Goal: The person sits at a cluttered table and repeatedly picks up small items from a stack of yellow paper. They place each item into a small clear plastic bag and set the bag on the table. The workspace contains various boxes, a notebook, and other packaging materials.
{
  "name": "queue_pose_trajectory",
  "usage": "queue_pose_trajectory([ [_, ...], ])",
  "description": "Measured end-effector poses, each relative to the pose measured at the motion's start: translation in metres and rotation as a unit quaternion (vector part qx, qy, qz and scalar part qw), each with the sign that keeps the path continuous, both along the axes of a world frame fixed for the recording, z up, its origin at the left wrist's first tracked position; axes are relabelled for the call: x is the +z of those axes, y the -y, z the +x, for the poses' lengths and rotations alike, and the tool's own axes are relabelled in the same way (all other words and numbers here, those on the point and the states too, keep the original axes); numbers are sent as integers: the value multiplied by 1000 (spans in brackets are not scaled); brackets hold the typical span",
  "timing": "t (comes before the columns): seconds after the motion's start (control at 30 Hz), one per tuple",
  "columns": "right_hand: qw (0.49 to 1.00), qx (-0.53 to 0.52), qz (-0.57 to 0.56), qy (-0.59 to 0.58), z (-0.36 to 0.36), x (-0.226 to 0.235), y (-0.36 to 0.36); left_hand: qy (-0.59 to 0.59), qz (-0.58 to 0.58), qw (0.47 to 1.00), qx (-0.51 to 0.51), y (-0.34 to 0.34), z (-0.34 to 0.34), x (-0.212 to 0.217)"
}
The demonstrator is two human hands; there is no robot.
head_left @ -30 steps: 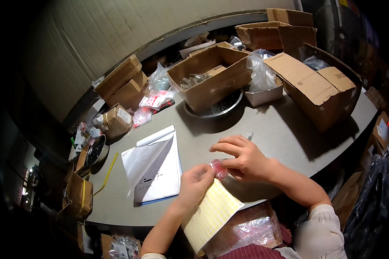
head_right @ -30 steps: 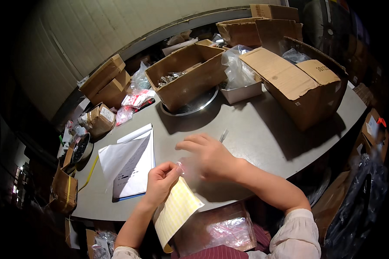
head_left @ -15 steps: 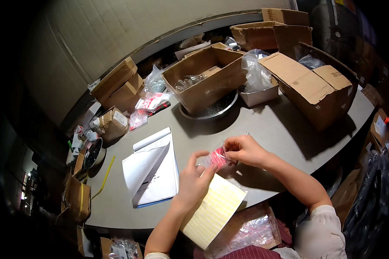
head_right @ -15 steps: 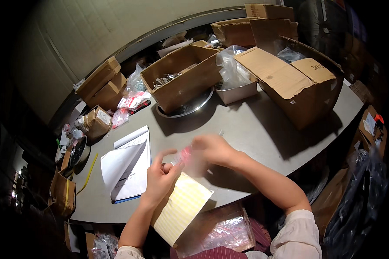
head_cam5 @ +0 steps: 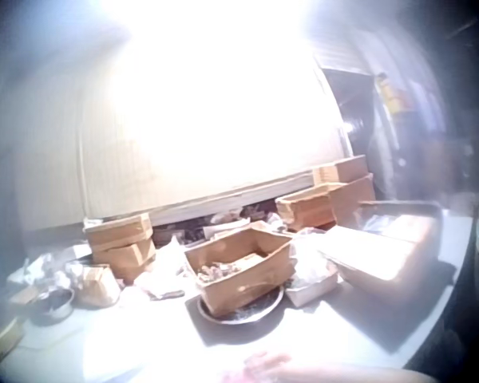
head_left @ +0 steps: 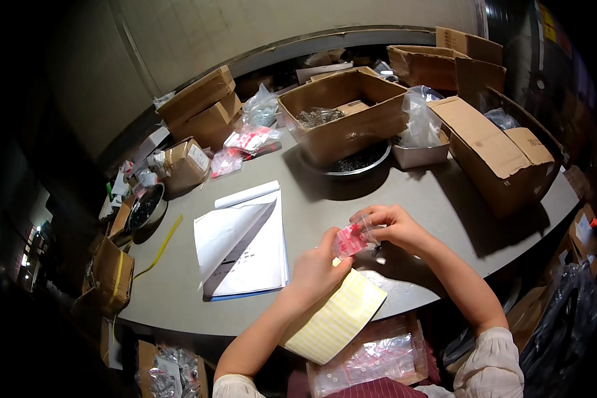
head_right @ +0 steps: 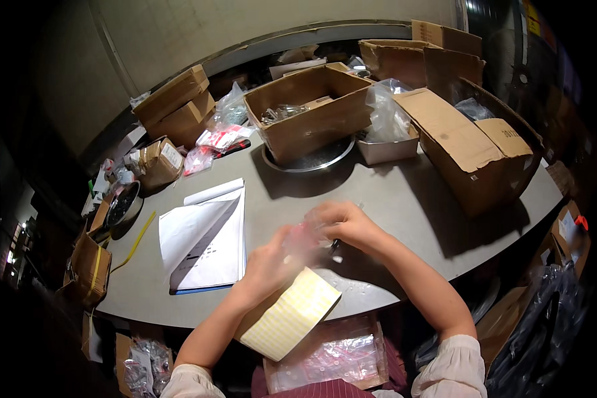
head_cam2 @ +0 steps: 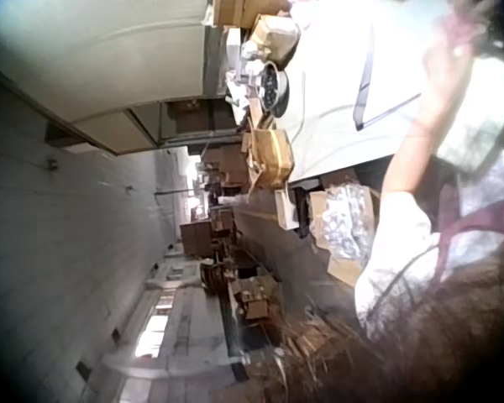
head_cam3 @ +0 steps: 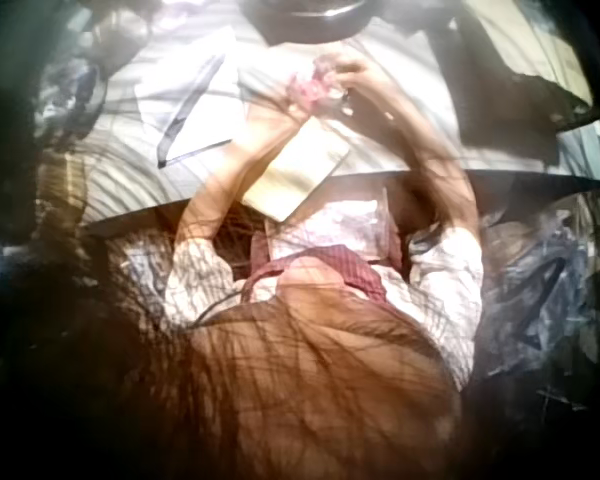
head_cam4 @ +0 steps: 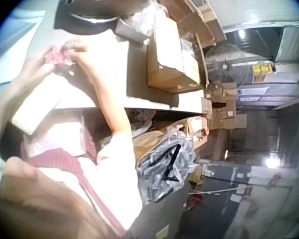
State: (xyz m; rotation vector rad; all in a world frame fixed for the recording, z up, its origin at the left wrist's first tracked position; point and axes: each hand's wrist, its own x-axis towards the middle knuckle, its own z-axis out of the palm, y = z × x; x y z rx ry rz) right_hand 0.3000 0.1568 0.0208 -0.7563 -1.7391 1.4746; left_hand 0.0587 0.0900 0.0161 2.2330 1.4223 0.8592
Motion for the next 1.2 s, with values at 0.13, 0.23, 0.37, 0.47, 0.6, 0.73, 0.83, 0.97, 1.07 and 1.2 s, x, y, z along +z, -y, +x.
queue_pose_trajectory([
  [0.13,997,17,70,27,-7,-2,1,-3,25,1000,6,-1,-2,-10],
  [0.23,988,-42,146,17,-6,-5,2,-8,54,998,28,-2,-2,-11],
  [0.37,942,-138,291,93,0,-3,7,-28,87,995,51,3,4,2],
  [0.47,957,-106,262,71,-8,-3,14,-30,102,994,38,3,3,-1],
  [0.6,959,-56,210,180,-7,-4,11,-28,162,986,3,-2,0,-15],
  [0.73,968,41,139,206,-1,-2,9,-19,231,972,-31,2,4,-10],
  [0.83,998,54,30,23,-3,0,15,-15,230,972,-43,10,10,5],
  [0.97,985,101,-141,-7,-14,19,27,-21,226,973,-42,16,5,2],
  [1.07,992,50,-117,3,-8,9,23,-18,221,974,-47,18,10,3],
  [1.2,995,-33,56,79,-11,-2,20,-20,124,992,-15,21,9,2],
])
